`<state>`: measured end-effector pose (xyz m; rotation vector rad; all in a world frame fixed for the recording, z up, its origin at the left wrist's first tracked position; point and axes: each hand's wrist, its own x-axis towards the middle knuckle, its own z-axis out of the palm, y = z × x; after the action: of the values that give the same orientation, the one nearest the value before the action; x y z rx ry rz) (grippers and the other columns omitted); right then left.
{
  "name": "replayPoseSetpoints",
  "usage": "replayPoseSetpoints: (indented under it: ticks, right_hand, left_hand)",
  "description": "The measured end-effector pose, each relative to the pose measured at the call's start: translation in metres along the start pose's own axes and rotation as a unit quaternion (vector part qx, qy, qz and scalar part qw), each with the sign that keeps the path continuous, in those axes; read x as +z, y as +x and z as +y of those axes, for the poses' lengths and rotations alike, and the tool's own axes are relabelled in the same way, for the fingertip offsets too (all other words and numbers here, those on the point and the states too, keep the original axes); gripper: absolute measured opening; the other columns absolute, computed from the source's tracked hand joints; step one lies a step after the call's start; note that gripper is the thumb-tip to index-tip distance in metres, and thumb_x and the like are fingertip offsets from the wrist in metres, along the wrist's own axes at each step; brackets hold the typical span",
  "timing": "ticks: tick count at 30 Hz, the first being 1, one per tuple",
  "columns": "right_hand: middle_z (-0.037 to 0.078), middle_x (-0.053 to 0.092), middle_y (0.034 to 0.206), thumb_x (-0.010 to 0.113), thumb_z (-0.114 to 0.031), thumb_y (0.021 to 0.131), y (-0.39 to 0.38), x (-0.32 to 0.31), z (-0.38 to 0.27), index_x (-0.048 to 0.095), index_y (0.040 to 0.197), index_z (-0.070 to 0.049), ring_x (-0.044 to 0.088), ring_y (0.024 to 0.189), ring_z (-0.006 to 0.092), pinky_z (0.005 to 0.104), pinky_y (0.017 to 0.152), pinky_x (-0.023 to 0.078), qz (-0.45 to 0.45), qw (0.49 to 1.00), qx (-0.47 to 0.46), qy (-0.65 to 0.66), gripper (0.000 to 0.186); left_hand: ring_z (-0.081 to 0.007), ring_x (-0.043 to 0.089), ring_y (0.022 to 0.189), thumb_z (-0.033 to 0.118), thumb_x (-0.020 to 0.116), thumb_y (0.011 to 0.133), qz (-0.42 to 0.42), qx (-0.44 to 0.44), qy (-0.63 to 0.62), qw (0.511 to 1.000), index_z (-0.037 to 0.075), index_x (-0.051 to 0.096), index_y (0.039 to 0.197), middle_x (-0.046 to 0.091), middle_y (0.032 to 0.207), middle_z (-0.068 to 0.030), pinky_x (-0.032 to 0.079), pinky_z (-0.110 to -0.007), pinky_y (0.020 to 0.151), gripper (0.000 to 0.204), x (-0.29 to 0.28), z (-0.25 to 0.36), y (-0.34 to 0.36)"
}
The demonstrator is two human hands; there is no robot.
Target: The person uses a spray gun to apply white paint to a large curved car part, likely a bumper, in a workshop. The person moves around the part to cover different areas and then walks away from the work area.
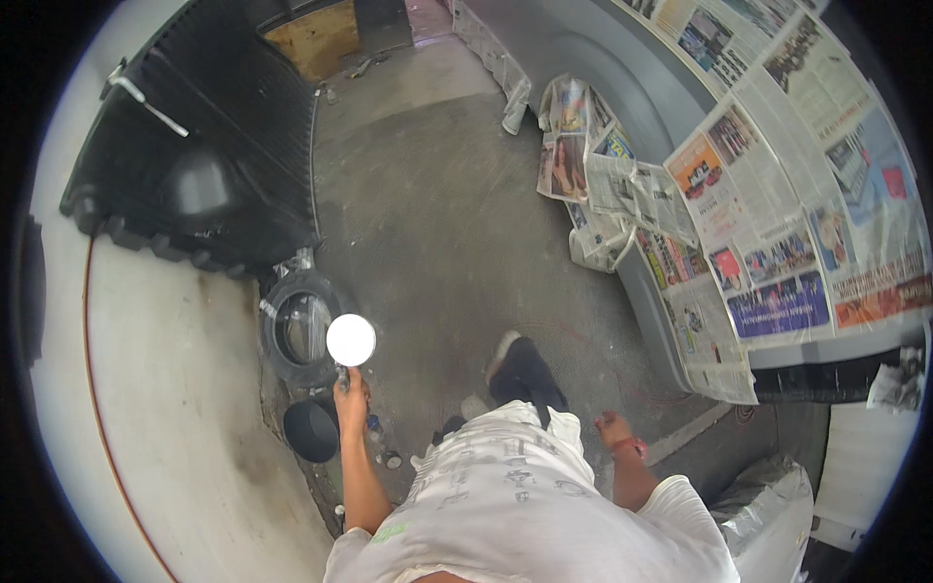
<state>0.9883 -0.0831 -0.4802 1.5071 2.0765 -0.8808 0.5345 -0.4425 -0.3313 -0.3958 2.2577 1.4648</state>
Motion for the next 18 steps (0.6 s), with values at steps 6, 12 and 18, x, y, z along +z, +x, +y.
replayPoseSetpoints:
  ticks: [6, 12, 18]
  right_hand:
    - [0.020, 0.057, 0.146, 0.062, -0.052, 0.095, 0.095, -0.024, -0.081, 0.060, 0.142, -0.006, 0.053, 0.137, 0.0382, 0.0467, 0.114, 0.043, -0.155, 0.982, 0.074, -0.081, 0.066]
    - [0.021, 0.043, 0.159, 0.059, -0.051, 0.098, 0.246, -0.108, -0.319, 0.051, 0.150, -0.005, 0.042, 0.147, 0.0369, 0.0478, 0.122, 0.033, -0.169, 0.976, 0.082, -0.110, 0.070]
    - [0.023, 0.066, 0.133, 0.065, -0.039, 0.100, 0.343, -0.261, -0.601, 0.055, 0.144, -0.004, 0.068, 0.114, 0.0375, 0.0423, 0.099, 0.053, 0.097, 0.936, -0.290, 0.172, 0.057]
  left_hand:
    - [-0.0130, 0.050, 0.062, 0.045, 0.056, 0.106, -0.041, 0.012, 0.103, 0.994, 0.001, 0.059, 0.087, 0.053, 0.068, -0.0020, 0.040, -0.034, 0.059, 0.048, 0.024, 0.060, 0.114]
    - [-0.0179, 0.057, 0.066, 0.045, 0.057, 0.104, -0.070, 0.007, 0.162, 0.984, -0.001, 0.062, 0.088, 0.059, 0.070, -0.0070, 0.045, -0.036, 0.065, 0.049, 0.070, 0.156, 0.233]
    - [-0.0242, 0.061, 0.069, 0.049, 0.058, 0.102, -0.142, 0.078, 0.210, 0.964, -0.001, 0.063, 0.088, 0.064, 0.074, -0.0115, 0.048, -0.040, 0.069, 0.053, 0.130, 0.292, 0.349]
